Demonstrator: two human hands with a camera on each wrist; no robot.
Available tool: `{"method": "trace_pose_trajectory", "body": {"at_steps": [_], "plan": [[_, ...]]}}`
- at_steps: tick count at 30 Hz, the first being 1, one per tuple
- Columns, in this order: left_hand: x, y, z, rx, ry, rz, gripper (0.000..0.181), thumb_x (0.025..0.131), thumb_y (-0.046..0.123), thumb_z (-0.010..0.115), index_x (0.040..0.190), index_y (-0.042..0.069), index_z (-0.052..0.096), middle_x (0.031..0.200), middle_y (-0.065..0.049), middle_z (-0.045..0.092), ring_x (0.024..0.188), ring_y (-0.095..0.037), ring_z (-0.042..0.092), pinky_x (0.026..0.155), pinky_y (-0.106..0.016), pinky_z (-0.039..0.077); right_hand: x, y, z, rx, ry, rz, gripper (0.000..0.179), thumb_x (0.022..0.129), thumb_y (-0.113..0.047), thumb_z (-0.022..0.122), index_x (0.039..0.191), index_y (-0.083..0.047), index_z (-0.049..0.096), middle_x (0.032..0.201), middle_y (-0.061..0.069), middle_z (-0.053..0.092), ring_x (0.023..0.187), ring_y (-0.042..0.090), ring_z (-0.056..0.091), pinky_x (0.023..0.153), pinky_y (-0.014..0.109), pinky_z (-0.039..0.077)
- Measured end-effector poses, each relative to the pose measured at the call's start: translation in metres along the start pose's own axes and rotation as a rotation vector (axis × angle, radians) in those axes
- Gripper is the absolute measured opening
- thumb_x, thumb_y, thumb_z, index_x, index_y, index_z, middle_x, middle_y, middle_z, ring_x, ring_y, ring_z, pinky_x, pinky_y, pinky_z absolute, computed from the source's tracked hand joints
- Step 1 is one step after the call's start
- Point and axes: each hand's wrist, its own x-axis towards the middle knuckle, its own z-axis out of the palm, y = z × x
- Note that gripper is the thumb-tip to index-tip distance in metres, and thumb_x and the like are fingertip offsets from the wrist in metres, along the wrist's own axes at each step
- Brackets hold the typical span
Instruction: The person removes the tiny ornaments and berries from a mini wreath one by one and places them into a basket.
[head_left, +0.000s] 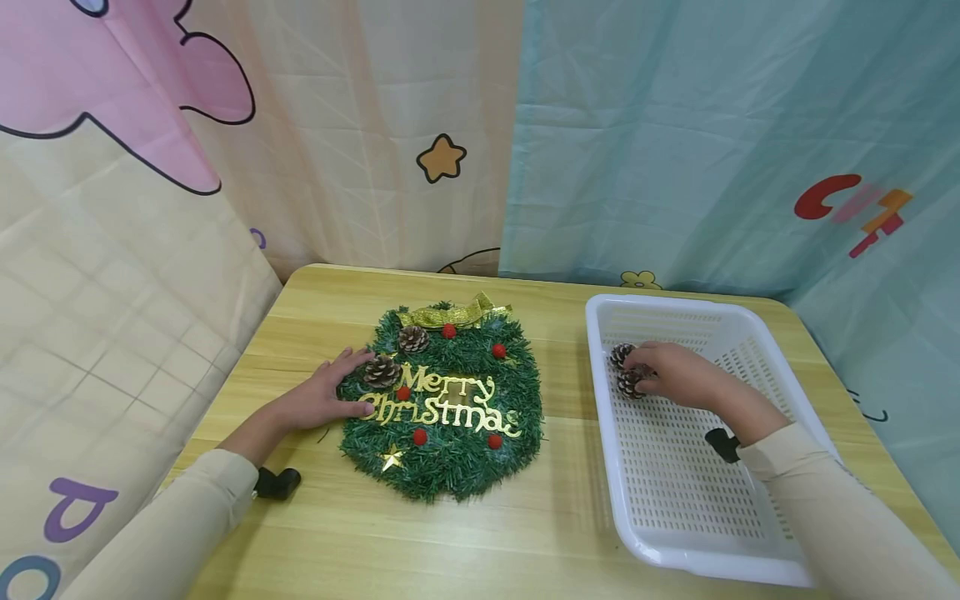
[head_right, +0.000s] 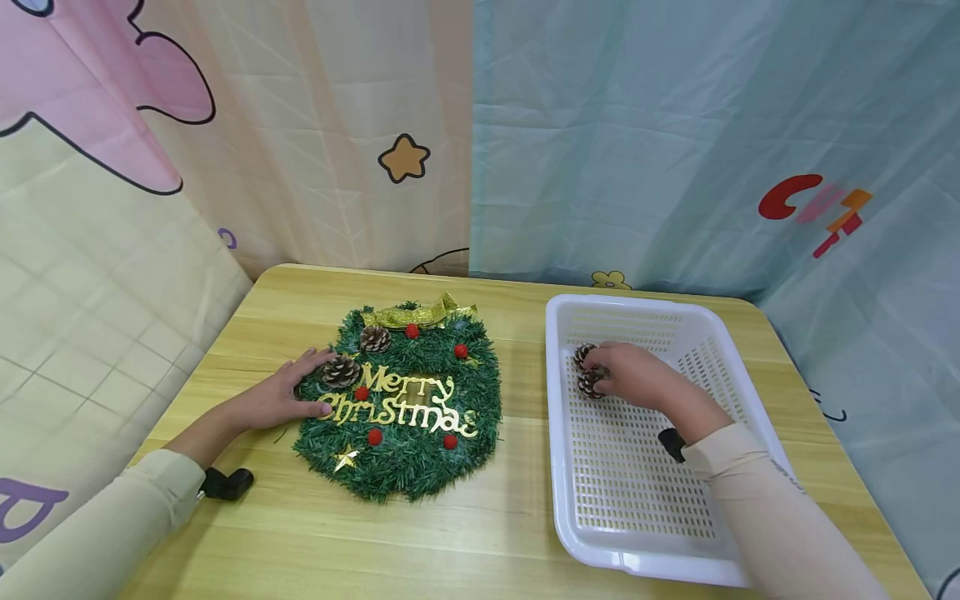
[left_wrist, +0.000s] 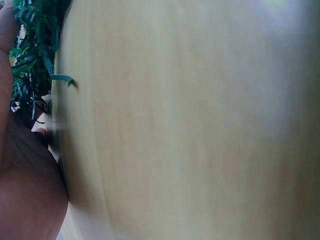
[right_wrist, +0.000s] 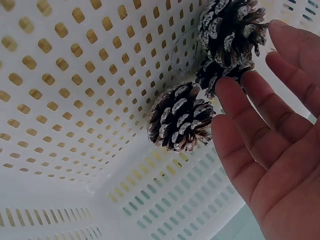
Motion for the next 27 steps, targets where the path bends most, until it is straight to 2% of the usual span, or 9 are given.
{"method": "trace_pose_trajectory", "body": {"at_steps": [10,17,27], "plan": [[0.0,-0.001,0.0,0.012,-0.001,-0.002,0.093,0.087,0.047,0.074,0.158,0.013,0.024,0.165,-0.015,0.011,0.149,-0.041,-0.001,0.111,-0.069,-0.002,0.001,-0.002,-0.008,0.022,0.011,0.0,0.027,0.09,-0.006,0.072,0.116,-0.002,0.068,0.105,0.006,0.065,0.094,0.024,0.063,0.079,0.043,0.052],[0.0,-0.002,0.0,0.008,-0.004,-0.006,0.093,0.088,0.046,0.074,0.159,0.014,0.024,0.165,-0.016,0.01,0.149,-0.042,-0.002,0.111,-0.069,-0.002,0.003,-0.017,-0.02,0.021,0.037,-0.042,0.03,0.09,-0.006,0.072,0.12,0.0,0.067,0.114,0.013,0.066,0.104,0.031,0.064,0.085,0.047,0.052],[0.0,-0.001,0.0,0.0,0.0,0.001,0.092,0.088,0.046,0.074,0.159,0.013,0.024,0.165,-0.017,0.01,0.149,-0.042,-0.002,0.112,-0.069,-0.003,0.01,-0.038,-0.035,0.028,0.039,-0.084,0.027,0.09,-0.007,0.073,0.117,-0.006,0.069,0.114,0.009,0.066,0.103,0.027,0.063,0.085,0.045,0.052]]}}
